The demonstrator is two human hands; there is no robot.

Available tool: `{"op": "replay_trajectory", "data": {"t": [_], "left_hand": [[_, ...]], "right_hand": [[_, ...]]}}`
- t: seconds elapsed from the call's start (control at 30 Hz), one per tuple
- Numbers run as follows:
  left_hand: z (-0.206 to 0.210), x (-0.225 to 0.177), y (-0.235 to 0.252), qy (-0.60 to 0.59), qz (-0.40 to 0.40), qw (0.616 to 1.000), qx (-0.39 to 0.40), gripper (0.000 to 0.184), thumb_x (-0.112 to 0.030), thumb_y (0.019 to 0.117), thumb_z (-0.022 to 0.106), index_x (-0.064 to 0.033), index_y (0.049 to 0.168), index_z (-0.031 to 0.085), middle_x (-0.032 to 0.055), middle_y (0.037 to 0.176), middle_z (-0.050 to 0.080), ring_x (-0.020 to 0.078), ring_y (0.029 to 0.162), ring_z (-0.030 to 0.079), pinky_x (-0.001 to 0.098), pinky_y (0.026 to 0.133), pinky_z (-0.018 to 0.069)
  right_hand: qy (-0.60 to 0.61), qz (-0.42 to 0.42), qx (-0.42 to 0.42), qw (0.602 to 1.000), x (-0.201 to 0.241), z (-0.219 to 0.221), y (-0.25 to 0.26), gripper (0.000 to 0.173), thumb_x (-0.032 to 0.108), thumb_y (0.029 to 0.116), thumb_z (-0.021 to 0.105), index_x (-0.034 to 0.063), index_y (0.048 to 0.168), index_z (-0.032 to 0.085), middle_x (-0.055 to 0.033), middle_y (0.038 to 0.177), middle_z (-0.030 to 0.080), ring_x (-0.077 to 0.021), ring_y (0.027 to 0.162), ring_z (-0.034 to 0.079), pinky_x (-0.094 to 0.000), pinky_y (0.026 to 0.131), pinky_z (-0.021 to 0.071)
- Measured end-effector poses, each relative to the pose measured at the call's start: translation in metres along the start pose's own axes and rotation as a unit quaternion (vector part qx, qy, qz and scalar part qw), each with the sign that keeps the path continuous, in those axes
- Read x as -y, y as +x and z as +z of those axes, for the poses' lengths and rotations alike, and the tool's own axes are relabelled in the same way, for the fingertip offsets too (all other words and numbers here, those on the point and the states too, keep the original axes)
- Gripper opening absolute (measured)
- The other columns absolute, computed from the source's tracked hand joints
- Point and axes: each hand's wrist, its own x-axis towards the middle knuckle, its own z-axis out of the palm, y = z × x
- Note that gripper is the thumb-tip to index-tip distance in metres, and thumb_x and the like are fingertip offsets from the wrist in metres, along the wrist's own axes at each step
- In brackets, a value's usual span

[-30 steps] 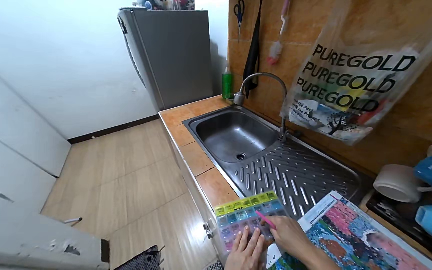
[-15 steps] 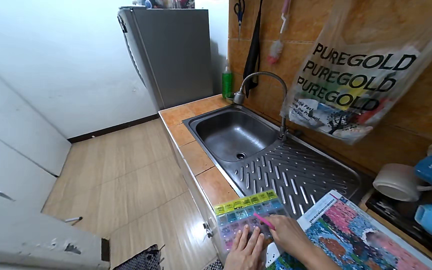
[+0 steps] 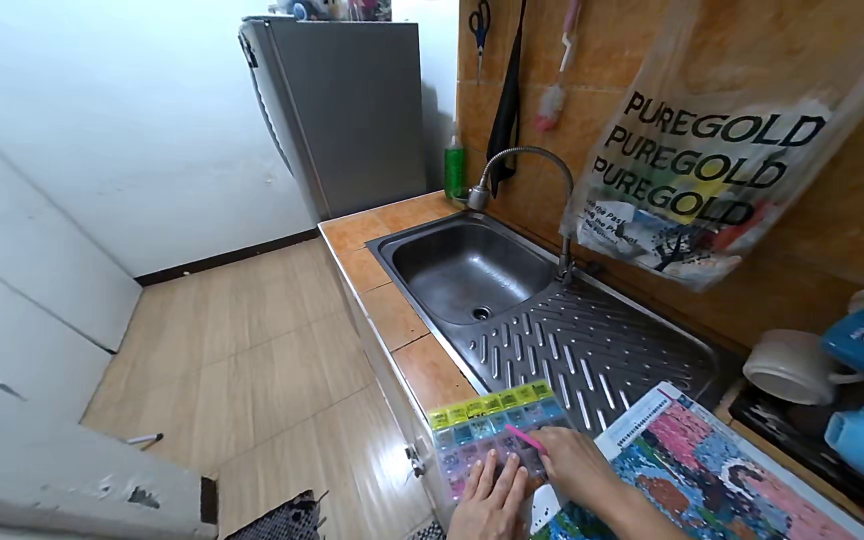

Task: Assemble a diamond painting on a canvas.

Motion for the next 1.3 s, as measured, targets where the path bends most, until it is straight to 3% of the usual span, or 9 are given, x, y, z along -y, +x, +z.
{"op": "replay_trajectory", "data": {"t": [0.3, 0.67, 0.93, 1.3], "left_hand": [[0.005, 0.002, -0.001, 0.007, 0.009, 1.0, -0.029, 0.046, -0.016, 0.098, 0.059, -0.0005, 0.142, 0.059, 0.0171, 0.149, 0.056, 0.0432, 0.139, 0.05, 0.0563, 0.115, 0.0384], [0.006, 0.002, -0.001, 0.01, 0.011, 0.999, -0.031, 0.046, -0.016, 0.0984, 0.059, -0.0002, 0.142, 0.059, 0.0171, 0.149, 0.056, 0.0426, 0.139, 0.05, 0.0558, 0.116, 0.0379], [0.005, 0.0, -0.001, -0.003, 0.003, 1.0, -0.027, 0.047, -0.014, 0.0971, 0.061, 0.0011, 0.142, 0.058, 0.0183, 0.149, 0.055, 0.0438, 0.14, 0.049, 0.0574, 0.115, 0.0371], [0.005, -0.001, -0.001, 0.0, 0.002, 1.0, -0.02, 0.048, -0.016, 0.0971, 0.061, 0.0008, 0.143, 0.057, 0.018, 0.151, 0.054, 0.0437, 0.141, 0.048, 0.0567, 0.116, 0.0363]], "right_hand": [[0.038, 0.073, 0.042, 0.996, 0.016, -0.005, -0.006, 0.034, 0.011, 0.1065, 0.045, -0.0028, 0.133, 0.061, -0.0269, 0.128, 0.064, -0.0413, 0.124, 0.06, -0.0544, 0.104, 0.0441], [0.115, 0.053, 0.036, 0.991, 0.007, 0.002, 0.002, 0.037, 0.011, 0.1061, 0.043, 0.0011, 0.135, 0.063, -0.0241, 0.129, 0.065, -0.0387, 0.125, 0.059, -0.0532, 0.107, 0.0421], [0.156, 0.015, 0.041, 0.987, 0.0, 0.0, 0.008, 0.034, 0.019, 0.1077, 0.05, -0.0051, 0.125, 0.066, -0.0273, 0.122, 0.066, -0.0397, 0.119, 0.061, -0.0534, 0.106, 0.0422], [0.182, 0.072, 0.037, 0.98, 0.004, -0.004, 0.018, 0.03, 0.019, 0.1034, 0.059, -0.0048, 0.121, 0.068, -0.026, 0.121, 0.066, -0.0387, 0.117, 0.061, -0.0541, 0.103, 0.0437]]}}
